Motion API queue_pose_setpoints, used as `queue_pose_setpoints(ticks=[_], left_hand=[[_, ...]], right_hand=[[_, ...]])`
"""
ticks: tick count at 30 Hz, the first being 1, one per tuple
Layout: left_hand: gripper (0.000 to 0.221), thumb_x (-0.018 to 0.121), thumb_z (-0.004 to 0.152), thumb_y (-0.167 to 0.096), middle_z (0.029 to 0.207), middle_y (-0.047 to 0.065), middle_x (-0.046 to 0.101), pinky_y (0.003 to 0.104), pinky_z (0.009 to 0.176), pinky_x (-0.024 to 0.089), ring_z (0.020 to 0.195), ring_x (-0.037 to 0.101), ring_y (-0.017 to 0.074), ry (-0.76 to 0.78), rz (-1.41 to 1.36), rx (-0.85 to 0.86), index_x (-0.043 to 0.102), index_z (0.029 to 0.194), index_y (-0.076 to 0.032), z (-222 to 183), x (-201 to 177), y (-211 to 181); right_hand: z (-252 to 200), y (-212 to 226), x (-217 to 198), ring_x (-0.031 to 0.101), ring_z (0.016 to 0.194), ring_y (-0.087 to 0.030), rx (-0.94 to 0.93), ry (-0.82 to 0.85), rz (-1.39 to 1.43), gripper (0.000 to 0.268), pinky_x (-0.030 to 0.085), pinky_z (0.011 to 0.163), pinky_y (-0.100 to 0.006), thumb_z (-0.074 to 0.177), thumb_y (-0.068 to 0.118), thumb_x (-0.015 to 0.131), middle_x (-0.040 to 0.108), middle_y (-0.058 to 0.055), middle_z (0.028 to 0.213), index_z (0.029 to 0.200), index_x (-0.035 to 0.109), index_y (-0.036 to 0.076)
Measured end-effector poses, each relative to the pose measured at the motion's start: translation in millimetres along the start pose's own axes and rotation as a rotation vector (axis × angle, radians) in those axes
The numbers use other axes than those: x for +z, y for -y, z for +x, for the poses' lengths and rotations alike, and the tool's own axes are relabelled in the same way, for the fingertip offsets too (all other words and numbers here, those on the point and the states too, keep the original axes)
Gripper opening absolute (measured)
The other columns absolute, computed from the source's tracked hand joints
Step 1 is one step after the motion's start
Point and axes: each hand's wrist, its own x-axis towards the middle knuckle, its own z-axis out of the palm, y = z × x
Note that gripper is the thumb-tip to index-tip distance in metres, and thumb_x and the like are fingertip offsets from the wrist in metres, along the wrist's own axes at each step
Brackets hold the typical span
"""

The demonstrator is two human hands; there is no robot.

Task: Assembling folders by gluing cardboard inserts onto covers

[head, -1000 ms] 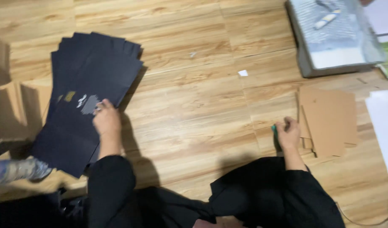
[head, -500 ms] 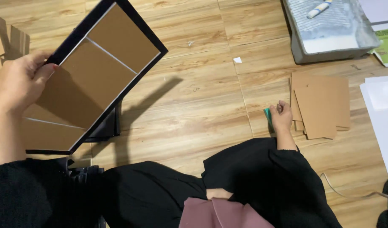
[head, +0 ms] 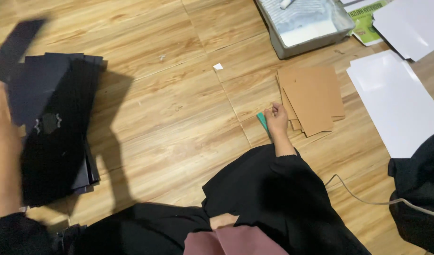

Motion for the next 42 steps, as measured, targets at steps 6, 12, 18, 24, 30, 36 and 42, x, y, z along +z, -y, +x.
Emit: queue_pose_setpoints(ticks=[6, 12, 18, 24, 30, 36, 42], left_hand=[[0.045, 0.059, 0.076, -0.054, 0.081, 0.006, 0.070, 0.037, 0.061, 0.052, 0.077, 0.068, 0.0242, 0.745, -1.044, 0.220, 0.069, 0.103, -0.019, -9.9, -156.3, -41.1], [0.052, 0.060, 0.072, -0.057, 0.109, -0.004, 0.064, 0.039, 0.079, 0.051, 0.097, 0.063, 0.0208, 1.190, -1.515, 0.182, 0.057, 0.119, -0.034, -95.5, -188.5, -123.7], [0.062, 0.062, 0.076, -0.041, 0.142, 0.017, 0.030, 0.048, 0.106, 0.024, 0.130, 0.028, 0.0376, 0.959, -1.714, -0.183, 0.046, 0.132, -0.020, -96.6, -239.2, -70.7], [0.065, 0.064, 0.074, -0.034, 0.149, 0.018, 0.012, 0.063, 0.102, 0.014, 0.132, 0.008, 0.0457, 0.505, -1.666, -0.182, 0.042, 0.133, -0.019, -61.0, -276.0, -59.1], [0.069, 0.058, 0.074, -0.041, 0.150, 0.010, 0.012, 0.057, 0.108, 0.004, 0.137, 0.002, 0.0368, 0.483, -1.625, 0.017, 0.032, 0.136, -0.025, -76.1, -293.4, -83.3], [0.071, 0.057, 0.074, -0.040, 0.152, 0.006, 0.000, 0.058, 0.107, 0.004, 0.137, -0.002, 0.0342, 0.669, -1.579, 0.025, 0.025, 0.137, -0.028, -89.4, -283.5, -94.1], [0.068, 0.056, 0.075, -0.044, 0.152, 0.004, 0.001, 0.057, 0.108, 0.004, 0.138, -0.003, 0.0313, 0.749, -1.516, 0.090, 0.029, 0.135, -0.027, -99.2, -278.0, -104.8]], right_hand=[[8.5, -6.9, 8.5, 0.060, 0.095, -0.026, 0.065, 0.030, -0.044, 0.042, 0.049, 0.080, -0.035, 0.075, 0.029, 0.068, 0.061, -0.012, 0.101, 0.111, 0.059, 0.010], [9.9, 0.6, 8.2, 0.060, 0.094, -0.027, 0.033, 0.020, -0.040, 0.039, 0.050, 0.079, -0.037, 0.075, 0.026, 0.068, 0.062, -0.011, 0.099, 0.109, 0.060, 0.010], [-2.3, 14.4, 1.3, 0.060, 0.092, -0.031, -0.047, -0.007, -0.037, 0.037, 0.049, 0.078, -0.038, 0.075, 0.020, 0.069, 0.060, -0.016, 0.096, 0.107, 0.060, 0.006], [-8.6, 18.8, -11.4, 0.055, 0.103, -0.026, 0.069, -0.006, -0.219, 0.047, 0.045, 0.088, -0.037, 0.069, 0.035, 0.073, 0.055, -0.006, 0.105, 0.109, 0.059, 0.016], [-7.9, 12.5, -10.6, 0.057, 0.101, -0.031, 0.226, 0.145, -0.306, 0.057, 0.046, 0.085, -0.041, 0.062, 0.038, 0.074, 0.059, -0.011, 0.104, 0.112, 0.059, 0.014], [-7.3, 18.8, -11.2, 0.055, 0.102, -0.031, 0.136, 0.060, -0.251, 0.051, 0.045, 0.088, -0.040, 0.066, 0.036, 0.071, 0.056, -0.009, 0.102, 0.110, 0.059, 0.013], [-9.6, 20.5, -8.5, 0.054, 0.104, -0.029, 0.097, 0.054, -0.161, 0.045, 0.042, 0.092, -0.039, 0.070, 0.031, 0.070, 0.054, -0.010, 0.105, 0.109, 0.059, 0.012]])
